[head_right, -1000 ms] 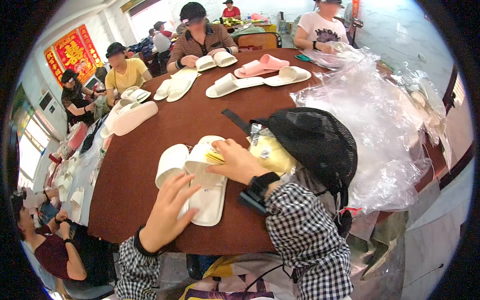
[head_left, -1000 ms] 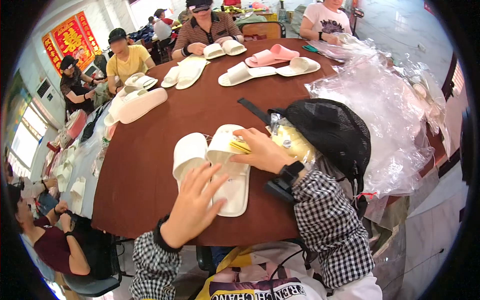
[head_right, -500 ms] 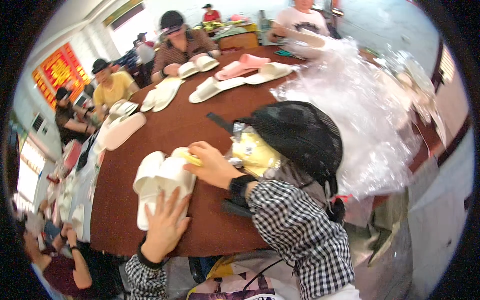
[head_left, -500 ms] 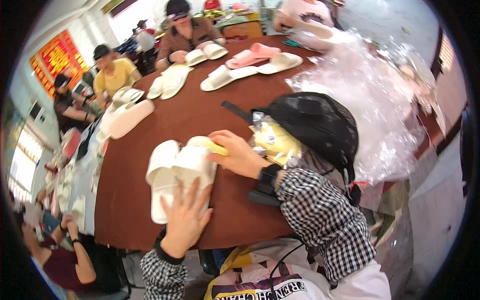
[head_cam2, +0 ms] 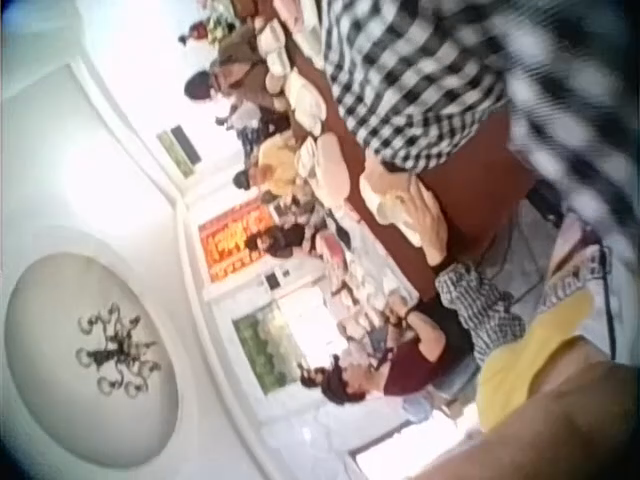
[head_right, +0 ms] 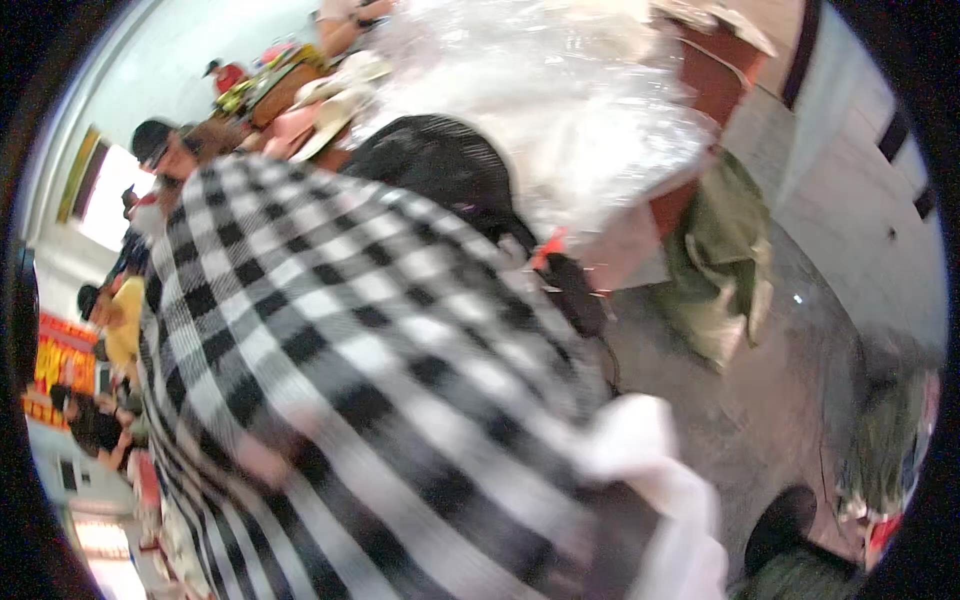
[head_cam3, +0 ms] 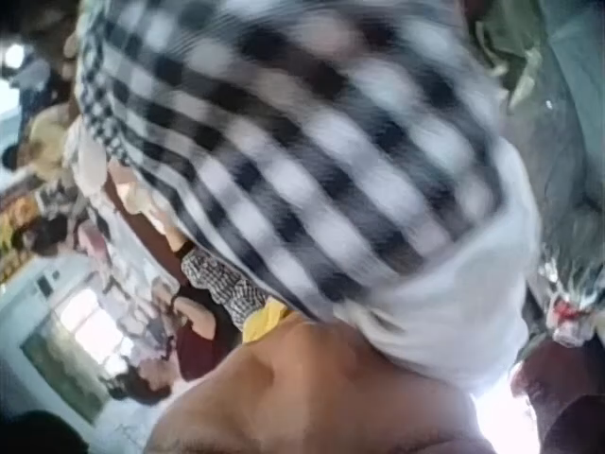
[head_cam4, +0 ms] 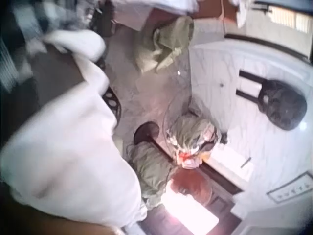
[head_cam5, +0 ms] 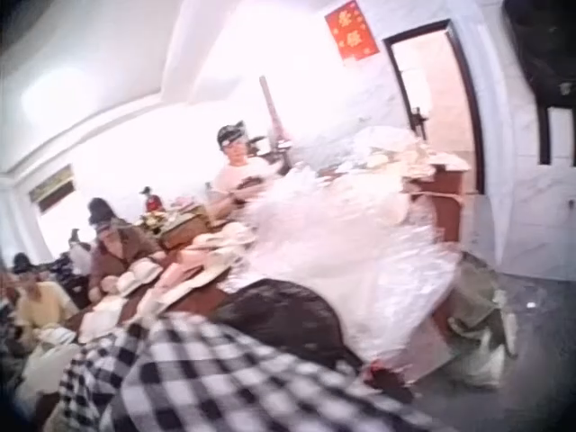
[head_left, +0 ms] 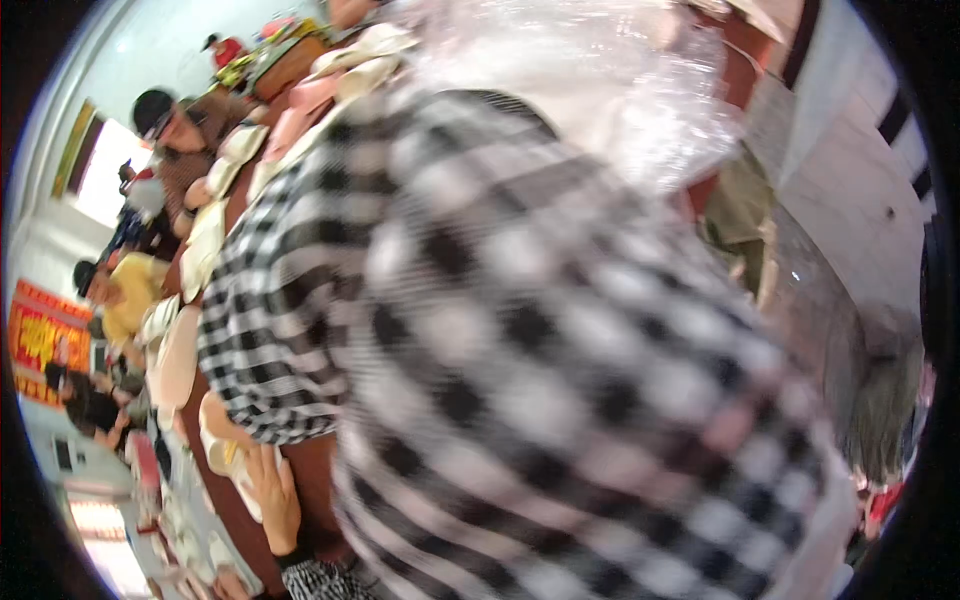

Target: Preparing and packaging white hotel-style slippers into plastic bags.

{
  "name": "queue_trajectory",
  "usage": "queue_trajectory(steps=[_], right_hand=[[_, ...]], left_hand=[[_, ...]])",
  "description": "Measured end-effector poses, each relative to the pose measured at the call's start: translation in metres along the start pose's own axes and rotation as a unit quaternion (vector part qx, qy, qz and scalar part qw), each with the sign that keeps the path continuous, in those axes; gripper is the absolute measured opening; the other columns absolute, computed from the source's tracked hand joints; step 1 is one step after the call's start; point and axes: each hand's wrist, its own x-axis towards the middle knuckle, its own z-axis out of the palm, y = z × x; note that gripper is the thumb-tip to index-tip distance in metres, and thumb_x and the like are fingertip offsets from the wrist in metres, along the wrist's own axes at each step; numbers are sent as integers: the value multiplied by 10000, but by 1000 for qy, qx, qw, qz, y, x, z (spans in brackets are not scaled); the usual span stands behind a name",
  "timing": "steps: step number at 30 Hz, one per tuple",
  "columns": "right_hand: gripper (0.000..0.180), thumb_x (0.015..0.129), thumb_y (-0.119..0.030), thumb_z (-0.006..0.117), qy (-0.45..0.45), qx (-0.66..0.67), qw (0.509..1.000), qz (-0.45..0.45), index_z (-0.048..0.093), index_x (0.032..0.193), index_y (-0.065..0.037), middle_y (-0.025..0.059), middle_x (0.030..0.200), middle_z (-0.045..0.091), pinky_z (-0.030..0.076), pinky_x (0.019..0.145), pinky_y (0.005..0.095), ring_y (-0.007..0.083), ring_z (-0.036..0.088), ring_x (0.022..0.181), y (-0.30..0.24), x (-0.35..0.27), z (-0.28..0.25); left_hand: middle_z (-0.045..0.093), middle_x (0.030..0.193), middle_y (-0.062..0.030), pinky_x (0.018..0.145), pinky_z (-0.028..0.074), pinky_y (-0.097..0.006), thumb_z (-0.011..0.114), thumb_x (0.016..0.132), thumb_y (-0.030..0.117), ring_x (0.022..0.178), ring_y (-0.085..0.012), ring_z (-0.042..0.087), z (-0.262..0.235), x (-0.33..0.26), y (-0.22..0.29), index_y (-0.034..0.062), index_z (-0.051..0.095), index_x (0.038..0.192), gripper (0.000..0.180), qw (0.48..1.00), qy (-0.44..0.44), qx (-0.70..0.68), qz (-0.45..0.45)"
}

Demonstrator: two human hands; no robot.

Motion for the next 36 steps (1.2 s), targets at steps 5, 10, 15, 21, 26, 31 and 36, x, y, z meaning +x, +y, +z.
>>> queue_trajectory(steps=[5,10,15,21,26,31,36], right_hand=[[307,722,-254,722,-21,-26,999,-32,736,970,-73,163,897,733,579,692,448,336,726,825,-9,25,20],[206,740,-222,701,-131,13,991,-16,726,876,-69,174,898,724,575,681,458,343,722,824,-36,52,14],[210,859,-198,636,-199,21,980,-27,684,980,-32,172,985,665,551,789,478,370,666,949,-16,-12,-52],[251,885,-215,670,-146,64,987,-6,648,1069,-46,149,1055,629,514,828,463,373,631,964,21,-43,-87],[207,850,-188,693,-41,-17,998,42,650,944,-8,167,896,646,501,768,449,388,628,886,91,-44,-119],[241,875,-198,695,-39,67,959,273,653,1002,2,59,813,647,512,600,325,179,616,631,165,-20,-146],[273,939,-231,631,103,131,935,313,641,1081,2,75,891,662,547,563,284,142,654,637,235,-1,-131]], left_hand=[[427,1478,-195,1120,194,-650,397,1058,231,1422,-409,318,14,12,-39,33,453,1398,397,995,25,101,1],[331,1581,-83,1094,177,-727,400,1059,216,1491,-375,224,14,1,-120,131,428,1466,417,995,34,14,-91],[250,1640,-4,1096,127,-735,404,1045,273,1510,-347,195,2,14,-128,278,349,1540,498,996,56,-35,-62],[388,1573,-17,1093,204,-686,481,1004,250,1477,-346,277,22,-13,-198,255,440,1489,487,984,148,1,-103],[478,1474,-58,1069,270,-711,493,956,132,1442,-301,324,42,-13,-214,154,548,1346,395,907,187,173,-337],[530,1391,-97,1076,338,-608,518,934,96,1346,-299,446,38,7,-177,93,567,1283,353,909,254,191,-269],[584,1303,-102,1015,398,-510,496,938,110,1272,-288,498,31,83,-76,80,576,1262,335,964,252,50,-64]])
